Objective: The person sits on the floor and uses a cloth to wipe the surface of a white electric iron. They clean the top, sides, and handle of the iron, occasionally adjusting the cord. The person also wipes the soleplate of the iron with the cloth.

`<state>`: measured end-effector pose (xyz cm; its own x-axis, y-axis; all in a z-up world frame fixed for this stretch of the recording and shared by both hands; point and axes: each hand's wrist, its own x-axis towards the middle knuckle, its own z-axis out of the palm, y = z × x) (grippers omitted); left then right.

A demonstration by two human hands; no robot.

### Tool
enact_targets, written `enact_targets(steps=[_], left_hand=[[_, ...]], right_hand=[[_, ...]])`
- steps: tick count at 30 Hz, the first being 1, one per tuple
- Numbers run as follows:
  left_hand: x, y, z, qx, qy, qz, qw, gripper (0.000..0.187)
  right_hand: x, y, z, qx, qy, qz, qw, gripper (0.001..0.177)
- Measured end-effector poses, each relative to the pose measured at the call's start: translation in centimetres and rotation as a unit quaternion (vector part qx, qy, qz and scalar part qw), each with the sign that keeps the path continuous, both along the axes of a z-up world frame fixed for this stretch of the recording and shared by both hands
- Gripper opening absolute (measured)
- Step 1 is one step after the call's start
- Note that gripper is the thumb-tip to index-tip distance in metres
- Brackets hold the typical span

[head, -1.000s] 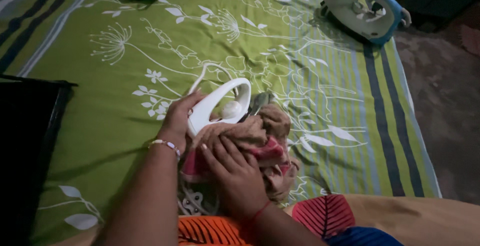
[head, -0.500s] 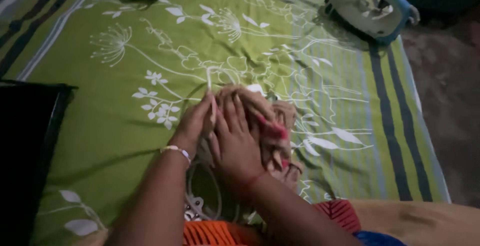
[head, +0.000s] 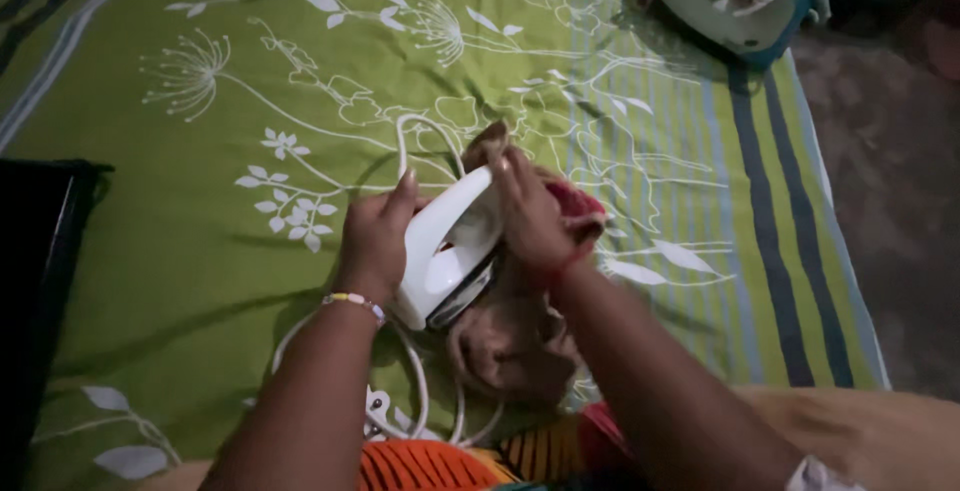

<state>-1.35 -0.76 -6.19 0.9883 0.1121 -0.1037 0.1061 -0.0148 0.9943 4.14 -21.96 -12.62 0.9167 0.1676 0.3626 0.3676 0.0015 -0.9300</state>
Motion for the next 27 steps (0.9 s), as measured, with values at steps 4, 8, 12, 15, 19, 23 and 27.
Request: enact_targets(steps=[4, 8, 12, 15, 19, 23, 27], left_hand=[[-0.4, 0.7, -0.7, 0.021, 0.001, -0.01, 1.0, 0.06], [0.1, 0.5, -1.1, 0.045, -0.02, 0.017, 0.999, 0.055], [0.6, 1.3, -2.2, 0.032, -0.085, 0.01, 0.996, 0.049], [1.0, 1.5, -2.3, 0.023, -0.074, 0.013, 0.997, 0.052], [0.7, 0.7, -1.6, -0.032, -0.027, -0.014, 0.999, 0.055], [0.7, -0.2, -1.3, 0.046, -0.033, 0.02, 0.998, 0.053], [1.0, -0.4, -1.2, 0.044, -0.004, 0.043, 0.998, 0.053]], right_hand=[[-4.1, 0.9, 1.0, -0.252, -0.006, -0.174, 0.952, 0.034], [-6.1, 3.2, 4.3, -0.351, -0.19, -0.195, 0.896, 0.034], [-9.6, 7.2, 6.5, -0.416, -0.265, -0.205, 0.846, 0.034], [-8.1, 6.1, 7.9, -0.506, -0.198, -0.174, 0.821, 0.044], [-5.2, 2.5, 6.4, -0.415, 0.012, -0.144, 0.898, 0.054], [-4.0, 0.0, 2.2, -0.435, -0.037, -0.159, 0.885, 0.059], [-6.5, 1.4, 0.9, -0.45, -0.057, -0.233, 0.86, 0.075]])
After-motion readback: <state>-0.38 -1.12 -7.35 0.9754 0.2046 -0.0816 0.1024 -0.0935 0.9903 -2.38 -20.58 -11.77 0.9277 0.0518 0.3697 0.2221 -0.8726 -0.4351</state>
